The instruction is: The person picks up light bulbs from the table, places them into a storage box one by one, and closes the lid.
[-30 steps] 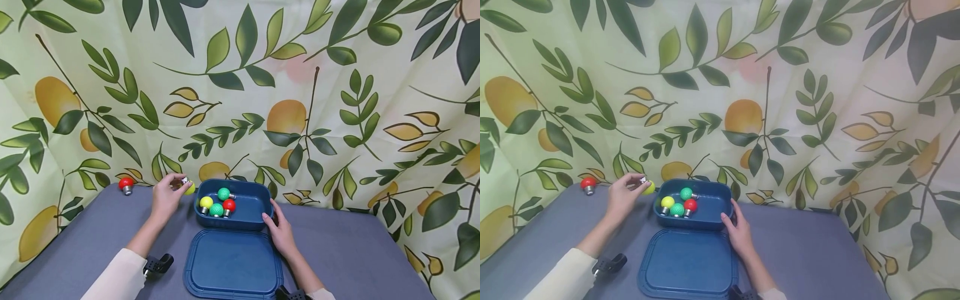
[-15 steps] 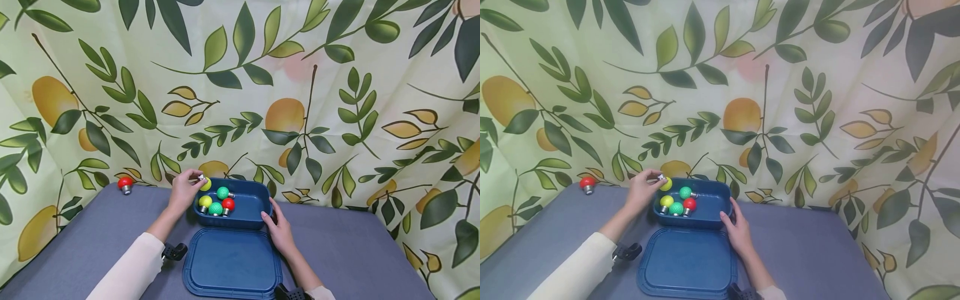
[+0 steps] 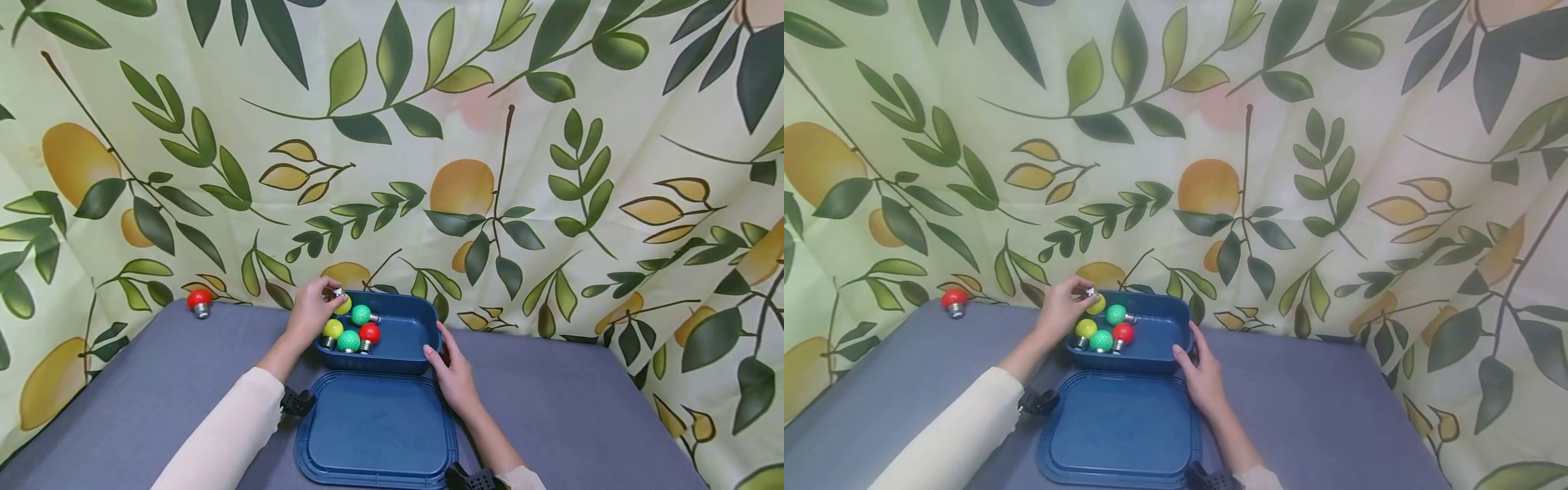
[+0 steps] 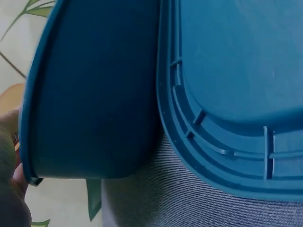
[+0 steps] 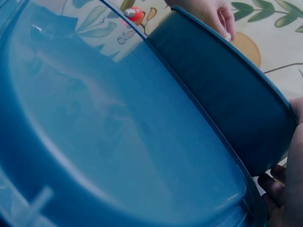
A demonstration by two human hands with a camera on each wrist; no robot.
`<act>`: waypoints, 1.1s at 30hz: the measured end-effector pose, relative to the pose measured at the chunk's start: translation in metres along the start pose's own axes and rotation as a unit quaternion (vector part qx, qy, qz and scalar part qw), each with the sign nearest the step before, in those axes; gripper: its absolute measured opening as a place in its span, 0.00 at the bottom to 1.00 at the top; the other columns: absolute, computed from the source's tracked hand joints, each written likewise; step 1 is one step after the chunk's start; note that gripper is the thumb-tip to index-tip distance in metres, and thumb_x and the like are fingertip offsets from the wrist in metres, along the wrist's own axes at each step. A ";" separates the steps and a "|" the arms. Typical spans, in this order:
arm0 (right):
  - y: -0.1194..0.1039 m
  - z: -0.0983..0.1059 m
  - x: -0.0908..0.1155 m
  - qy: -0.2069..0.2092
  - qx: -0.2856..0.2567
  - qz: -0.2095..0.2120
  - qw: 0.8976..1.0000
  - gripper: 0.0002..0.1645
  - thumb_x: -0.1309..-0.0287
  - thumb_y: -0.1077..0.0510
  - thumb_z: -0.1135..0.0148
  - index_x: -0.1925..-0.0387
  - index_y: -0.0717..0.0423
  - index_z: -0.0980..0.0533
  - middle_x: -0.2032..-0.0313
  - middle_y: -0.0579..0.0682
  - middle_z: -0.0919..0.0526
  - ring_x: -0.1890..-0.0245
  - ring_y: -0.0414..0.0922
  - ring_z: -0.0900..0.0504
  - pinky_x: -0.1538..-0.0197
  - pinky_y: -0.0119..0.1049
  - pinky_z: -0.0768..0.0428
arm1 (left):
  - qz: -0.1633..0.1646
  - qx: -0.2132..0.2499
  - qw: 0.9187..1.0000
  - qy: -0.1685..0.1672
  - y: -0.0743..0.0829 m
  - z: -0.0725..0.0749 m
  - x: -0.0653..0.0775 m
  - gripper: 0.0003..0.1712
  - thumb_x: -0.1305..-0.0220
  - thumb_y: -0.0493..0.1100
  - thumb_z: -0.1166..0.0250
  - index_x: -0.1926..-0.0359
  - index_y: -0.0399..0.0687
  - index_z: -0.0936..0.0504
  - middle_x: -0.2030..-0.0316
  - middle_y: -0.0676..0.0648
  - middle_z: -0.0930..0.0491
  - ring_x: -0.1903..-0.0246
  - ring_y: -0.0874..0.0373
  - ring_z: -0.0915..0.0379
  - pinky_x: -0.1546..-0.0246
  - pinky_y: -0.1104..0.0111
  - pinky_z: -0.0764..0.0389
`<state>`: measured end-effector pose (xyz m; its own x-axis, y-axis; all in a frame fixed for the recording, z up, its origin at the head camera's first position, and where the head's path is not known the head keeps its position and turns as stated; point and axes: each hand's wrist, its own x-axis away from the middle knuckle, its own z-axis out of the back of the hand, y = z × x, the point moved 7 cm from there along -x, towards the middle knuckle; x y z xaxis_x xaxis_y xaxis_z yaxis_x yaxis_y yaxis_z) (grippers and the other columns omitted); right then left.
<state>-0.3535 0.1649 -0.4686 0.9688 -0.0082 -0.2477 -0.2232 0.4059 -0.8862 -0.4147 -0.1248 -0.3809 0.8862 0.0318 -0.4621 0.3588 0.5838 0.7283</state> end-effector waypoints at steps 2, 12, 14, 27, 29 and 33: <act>-0.002 0.001 0.001 0.000 -0.001 0.001 1.000 0.39 0.28 0.46 0.42 0.22 0.43 0.43 0.32 0.60 0.25 0.32 0.55 0.24 0.32 0.56 0.28 | 0.003 -0.009 1.000 -0.003 -0.001 -0.002 0.000 0.16 0.40 0.38 0.26 0.53 0.36 0.16 0.57 0.38 0.14 0.56 0.45 0.16 0.52 0.54 0.15; -0.001 0.000 0.001 -0.001 -0.003 0.004 1.000 0.38 0.28 0.44 0.43 0.22 0.42 0.42 0.32 0.59 0.25 0.32 0.55 0.24 0.32 0.56 0.28 | 0.044 -0.073 0.996 0.019 -0.017 -0.004 0.004 0.17 0.41 0.44 0.25 0.52 0.45 0.13 0.53 0.42 0.13 0.46 0.42 0.22 0.45 0.50 0.23; 0.000 0.000 0.001 0.000 -0.001 0.002 1.000 0.38 0.28 0.44 0.43 0.22 0.41 0.42 0.32 0.59 0.25 0.32 0.54 0.24 0.32 0.57 0.28 | 0.042 -0.081 0.996 0.020 -0.017 -0.005 0.005 0.18 0.42 0.44 0.24 0.51 0.45 0.13 0.53 0.41 0.13 0.46 0.42 0.22 0.45 0.49 0.23; -0.003 0.001 0.000 -0.001 -0.013 0.008 1.000 0.38 0.28 0.44 0.43 0.22 0.43 0.42 0.32 0.60 0.25 0.32 0.55 0.25 0.30 0.58 0.29 | 0.036 -0.113 0.993 -0.010 -0.014 -0.008 0.004 0.16 0.42 0.43 0.25 0.52 0.44 0.12 0.54 0.41 0.11 0.52 0.42 0.16 0.52 0.51 0.19; -0.003 0.000 0.000 -0.002 -0.011 0.009 1.000 0.38 0.28 0.45 0.43 0.22 0.44 0.42 0.32 0.59 0.25 0.32 0.55 0.25 0.31 0.57 0.29 | 0.041 -0.120 0.992 -0.018 -0.015 -0.009 0.004 0.16 0.41 0.43 0.25 0.52 0.45 0.11 0.54 0.41 0.11 0.52 0.43 0.16 0.53 0.51 0.19; -0.001 0.001 0.000 -0.001 -0.002 0.005 1.000 0.38 0.28 0.45 0.43 0.22 0.44 0.42 0.31 0.59 0.25 0.32 0.54 0.24 0.31 0.56 0.28 | 0.056 -0.121 0.990 -0.035 -0.017 -0.012 0.005 0.16 0.40 0.44 0.26 0.51 0.46 0.12 0.53 0.42 0.11 0.53 0.44 0.16 0.54 0.51 0.19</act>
<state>-0.3534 0.1649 -0.4673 0.9668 -0.0031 -0.2555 -0.2327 0.4026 -0.8853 -0.4202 -0.1248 -0.4011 0.9375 0.0558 -0.3436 0.1842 0.7580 0.6257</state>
